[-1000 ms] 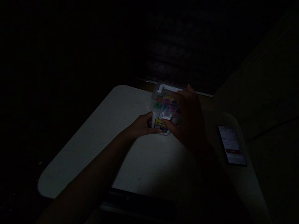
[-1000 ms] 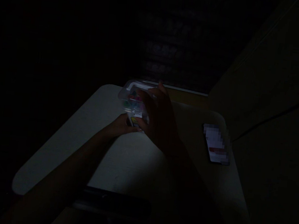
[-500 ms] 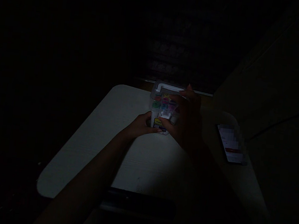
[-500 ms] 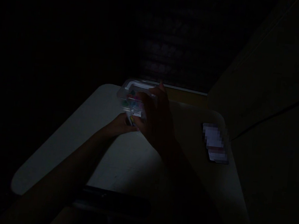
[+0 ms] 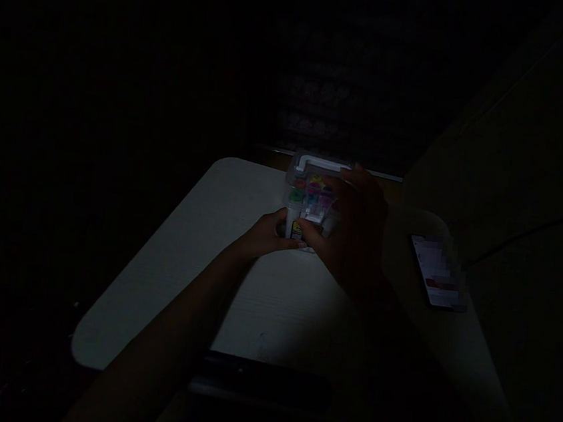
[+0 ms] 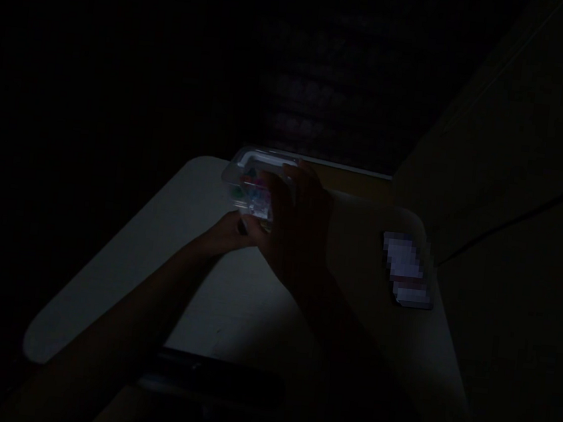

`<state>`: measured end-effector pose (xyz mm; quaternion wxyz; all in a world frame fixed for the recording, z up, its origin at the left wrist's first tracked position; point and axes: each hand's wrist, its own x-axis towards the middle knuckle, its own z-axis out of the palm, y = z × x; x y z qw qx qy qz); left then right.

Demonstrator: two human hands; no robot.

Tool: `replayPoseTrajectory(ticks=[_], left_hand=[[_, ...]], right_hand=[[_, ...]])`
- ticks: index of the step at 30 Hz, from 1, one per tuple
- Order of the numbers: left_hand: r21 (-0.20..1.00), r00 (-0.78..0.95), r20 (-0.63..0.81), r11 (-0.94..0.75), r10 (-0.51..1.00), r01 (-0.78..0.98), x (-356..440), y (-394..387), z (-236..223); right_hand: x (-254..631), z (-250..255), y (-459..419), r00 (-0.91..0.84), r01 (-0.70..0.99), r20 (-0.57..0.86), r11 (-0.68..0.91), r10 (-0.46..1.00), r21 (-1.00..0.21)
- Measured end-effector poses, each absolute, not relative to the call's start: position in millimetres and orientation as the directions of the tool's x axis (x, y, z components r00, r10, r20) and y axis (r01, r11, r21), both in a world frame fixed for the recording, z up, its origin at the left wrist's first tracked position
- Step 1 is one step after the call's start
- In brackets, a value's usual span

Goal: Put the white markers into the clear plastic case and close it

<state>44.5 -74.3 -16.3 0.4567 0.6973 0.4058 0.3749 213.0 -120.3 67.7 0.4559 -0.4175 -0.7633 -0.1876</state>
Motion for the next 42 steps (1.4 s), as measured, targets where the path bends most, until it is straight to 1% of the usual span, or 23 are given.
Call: replayPoseTrajectory(ticks=[3,12,18,22,27,30,35,42], left_hand=[[0.942,0.392,0.137,-0.242,0.909,0.231,44.9,-74.4,-15.6],[0.925,0.405,0.200,-0.308,0.892,0.221,44.1,-72.2,-18.4],[0.933,0.399,0.166,-0.275,0.902,0.233,45.3,-73.9,-14.0],[0.926,0.404,0.187,-0.298,0.896,0.232,44.4,-73.3,-15.5],[0.907,0.395,0.187,-0.313,0.899,0.282,42.1,-70.8,-20.0],[0.904,0.389,0.209,-0.329,0.897,0.274,41.9,-69.7,-21.7],[0.912,0.390,0.203,-0.318,0.898,0.258,43.1,-69.8,-20.8],[0.905,0.379,0.200,-0.319,0.903,0.281,41.8,-69.4,-22.0]], right_hand=[[212.7,67.7,-120.2,-0.228,0.810,0.849,0.577,0.476,-0.105],[207.8,66.9,-120.5,-0.206,0.822,0.855,0.558,0.476,-0.112],[208.8,67.5,-120.2,-0.218,0.817,0.861,0.568,0.460,-0.097],[209.7,67.2,-119.1,-0.231,0.811,0.861,0.579,0.454,-0.087],[209.6,66.3,-119.1,-0.221,0.812,0.880,0.579,0.420,-0.073],[209.3,66.9,-120.3,-0.221,0.802,0.866,0.589,0.448,-0.101],[209.6,69.8,-124.1,-0.223,0.794,0.831,0.589,0.510,-0.149],[210.8,73.5,-126.5,-0.250,0.807,0.805,0.576,0.537,-0.133]])
